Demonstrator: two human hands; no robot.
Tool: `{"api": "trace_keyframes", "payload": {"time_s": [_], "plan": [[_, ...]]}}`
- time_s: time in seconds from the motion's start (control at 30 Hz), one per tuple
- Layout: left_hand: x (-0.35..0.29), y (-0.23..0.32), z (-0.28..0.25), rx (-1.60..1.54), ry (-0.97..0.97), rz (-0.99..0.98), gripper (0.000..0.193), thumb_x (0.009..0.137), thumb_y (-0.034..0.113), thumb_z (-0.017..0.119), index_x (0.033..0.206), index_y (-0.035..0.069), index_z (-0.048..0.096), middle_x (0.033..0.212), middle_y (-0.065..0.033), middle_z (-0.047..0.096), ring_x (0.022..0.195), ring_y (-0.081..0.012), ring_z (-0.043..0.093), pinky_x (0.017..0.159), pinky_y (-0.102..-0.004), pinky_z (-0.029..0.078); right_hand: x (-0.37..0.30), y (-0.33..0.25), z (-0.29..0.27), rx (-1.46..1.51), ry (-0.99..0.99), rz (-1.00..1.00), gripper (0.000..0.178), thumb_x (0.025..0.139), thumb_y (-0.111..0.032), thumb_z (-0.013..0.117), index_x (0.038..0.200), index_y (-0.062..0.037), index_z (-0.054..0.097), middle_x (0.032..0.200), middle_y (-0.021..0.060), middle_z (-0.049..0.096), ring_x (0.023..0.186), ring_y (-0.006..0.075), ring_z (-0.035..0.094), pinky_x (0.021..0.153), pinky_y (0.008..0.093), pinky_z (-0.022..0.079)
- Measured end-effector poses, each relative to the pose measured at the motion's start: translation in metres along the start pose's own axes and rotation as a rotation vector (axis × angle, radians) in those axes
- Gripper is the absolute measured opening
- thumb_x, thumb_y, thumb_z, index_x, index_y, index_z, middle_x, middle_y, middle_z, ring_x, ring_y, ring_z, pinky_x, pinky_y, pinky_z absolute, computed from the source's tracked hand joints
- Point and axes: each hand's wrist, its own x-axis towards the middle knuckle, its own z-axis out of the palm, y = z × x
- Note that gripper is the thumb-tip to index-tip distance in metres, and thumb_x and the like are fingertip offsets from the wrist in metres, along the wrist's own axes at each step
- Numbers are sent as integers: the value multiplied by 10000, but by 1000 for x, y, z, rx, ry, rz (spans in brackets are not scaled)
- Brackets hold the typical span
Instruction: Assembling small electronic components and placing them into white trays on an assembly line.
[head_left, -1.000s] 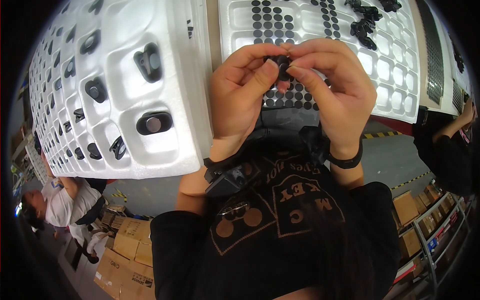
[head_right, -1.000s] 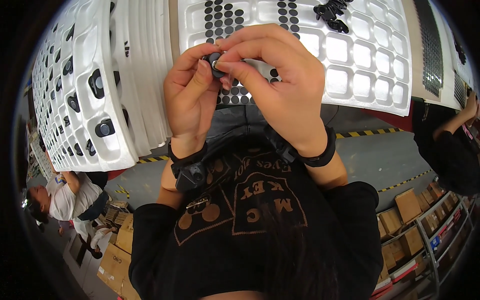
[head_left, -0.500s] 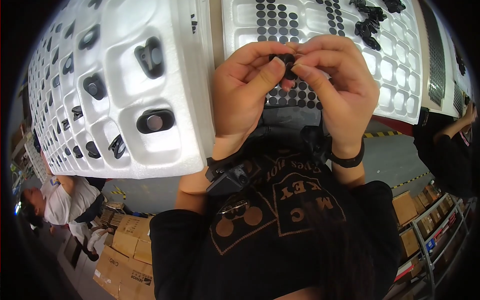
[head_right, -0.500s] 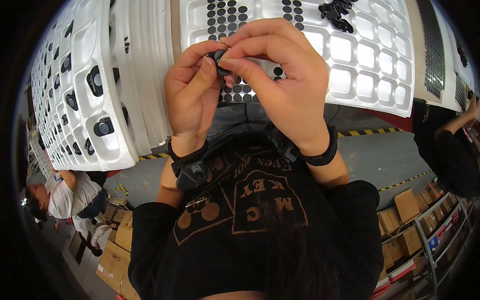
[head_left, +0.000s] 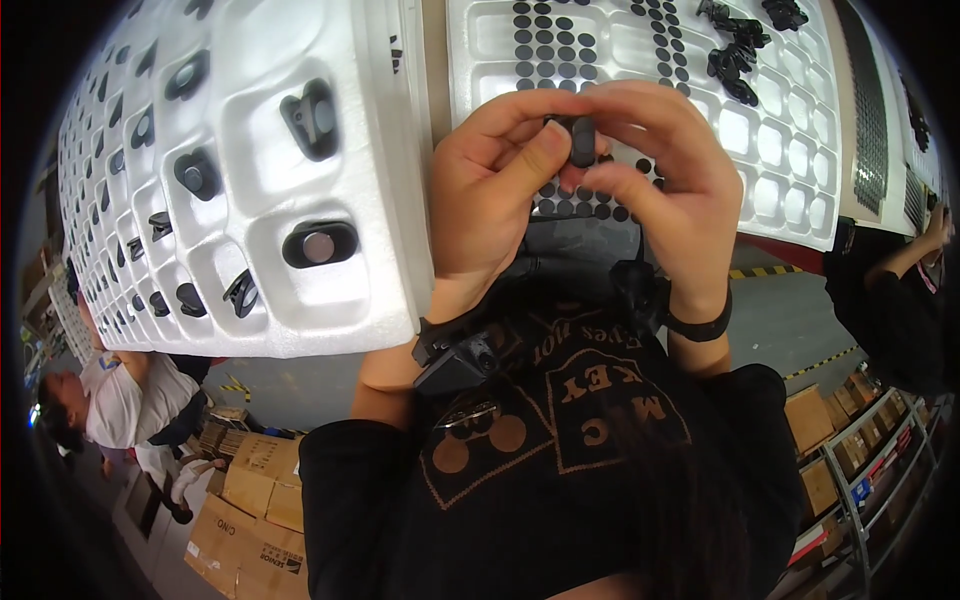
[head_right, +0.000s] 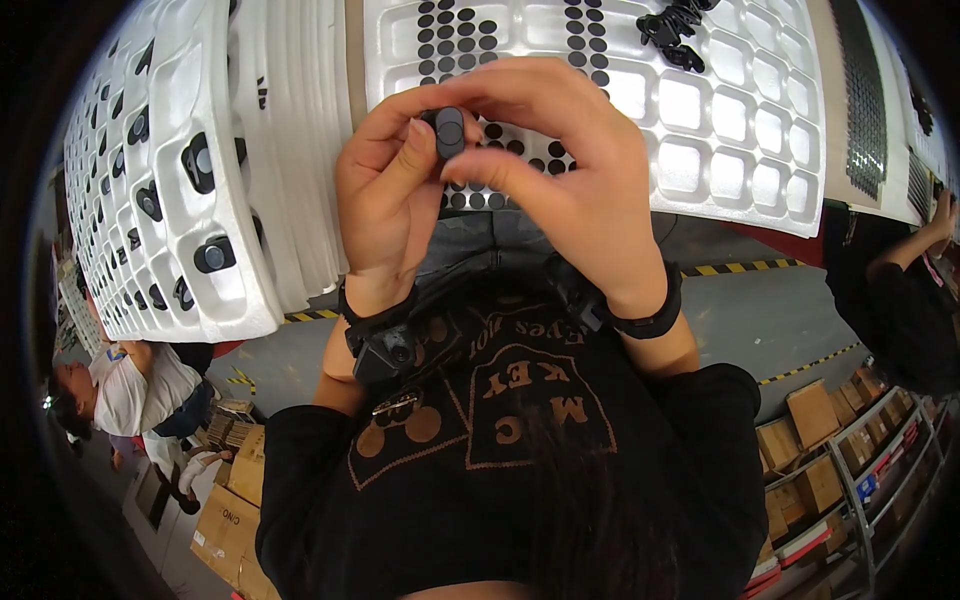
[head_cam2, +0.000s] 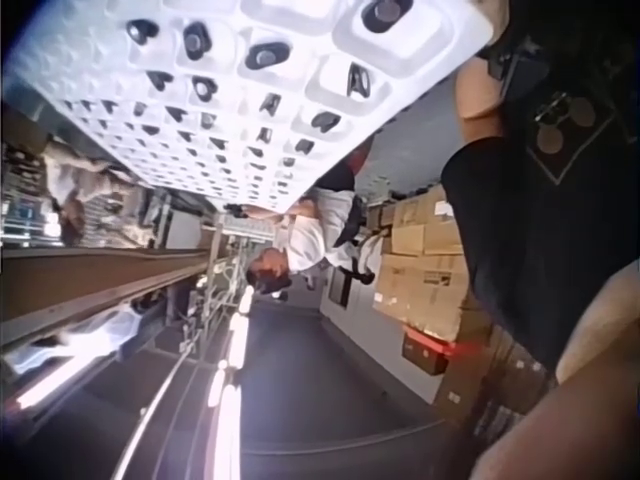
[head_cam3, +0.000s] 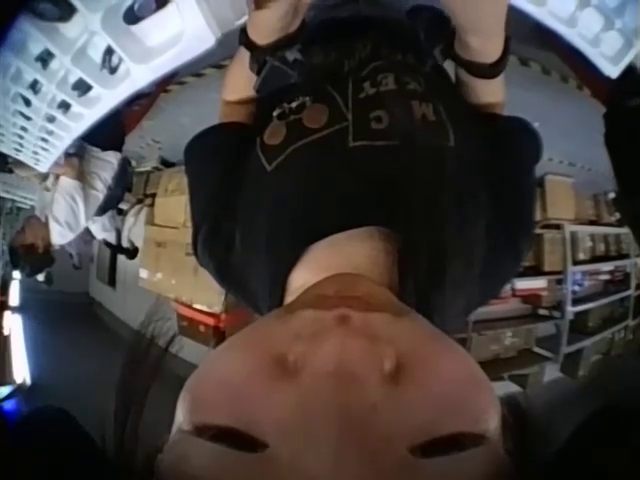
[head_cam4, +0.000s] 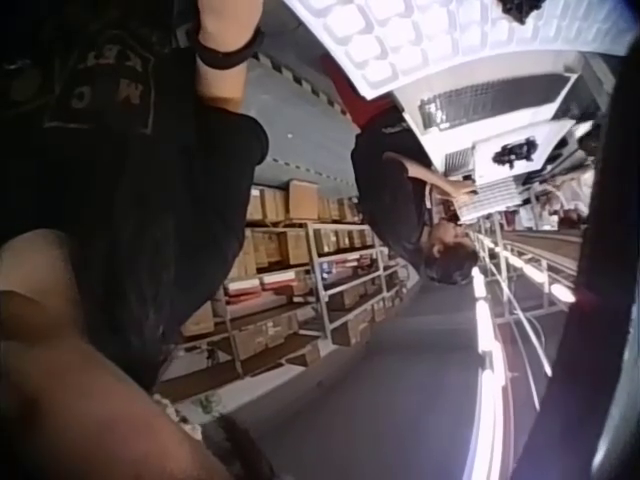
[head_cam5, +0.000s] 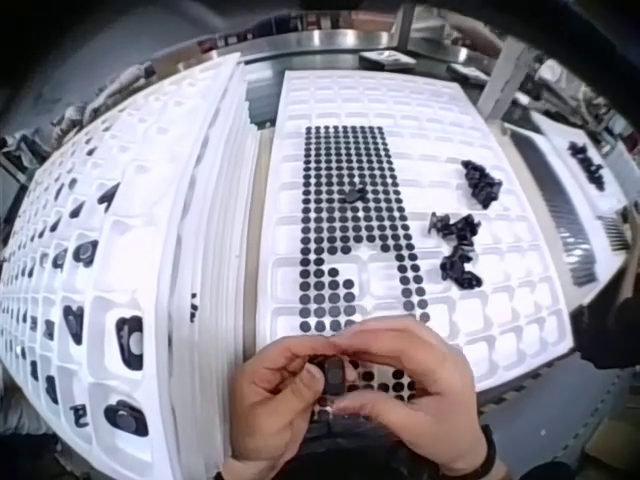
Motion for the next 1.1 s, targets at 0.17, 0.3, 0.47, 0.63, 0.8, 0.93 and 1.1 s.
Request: {"api": "trace_keyframes", "payload": {"time_s": [0.17, 0.3, 0.47, 0.63, 0.8, 0.93, 1.1], "plan": [[3, 4, 13, -34, 102, 5, 197, 837, 38, 475, 1018, -34, 501, 885, -112, 585, 753, -119, 547, 658, -215, 445, 7, -5, -6, -568, -142, -364, 252, 673, 43, 618, 921, 4, 589, 979, 103, 555, 840, 167, 553, 713, 252, 468], [5, 9, 4, -59, -27, -36, 196, 825, 29, 495, 1011, -30, 505, 895, -115, 586, 763, -123, 554, 676, -219, 448, 8, -13, -15, -482, -5, -317, 273, 623, 2, 670, 890, -22, 617, 932, 77, 566, 739, 155, 561, 646, 238, 467], [6, 10, 6, -9, -63, -39, 204, 811, 20, 515, 1009, -26, 509, 920, -117, 581, 772, -128, 560, 701, -225, 453, 19, -14, -33, -678, 401, -470, 279, 597, -26, 688, 869, -36, 625, 890, 53, 571, 745, 161, 555, 634, 238, 458], [5, 6, 12, 63, -1, -15, 238, 808, 27, 521, 1041, -21, 503, 941, -119, 569, 784, -143, 552, 720, -245, 446, -7, -19, -34, -856, -51, -227, 200, 621, 13, 653, 816, -21, 623, 828, 72, 568, 779, 165, 549, 646, 249, 437], [5, 4, 14, 103, -4, -28, 267, 819, 51, 511, 1078, -13, 487, 947, -127, 554, 792, -163, 523, 720, -273, 427, -10, -8, -34, -910, -76, -209, 182, 613, 10, 656, 786, -33, 620, 759, 53, 553, 735, 173, 536, 614, 257, 424], [4, 6, 17, 128, 3, -29, 278, 818, 46, 511, 1087, -13, 479, 941, -132, 556, 787, -162, 522, 721, -272, 427, -10, 0, -30, -966, -75, -337, 166, 605, 7, 659, 759, -35, 614, 736, 45, 545, 680, 178, 510, 575, 264, 410], [3, 7, 16, 134, -10, -51, 277, 815, 54, 519, 1080, -13, 473, 935, -140, 558, 773, -160, 519, 712, -269, 428, -9, 1, -27, -1028, -81, -354, 132, 621, 10, 646, 729, -29, 582, 727, 43, 541, 658, 174, 490, 572, 260, 396]]}}
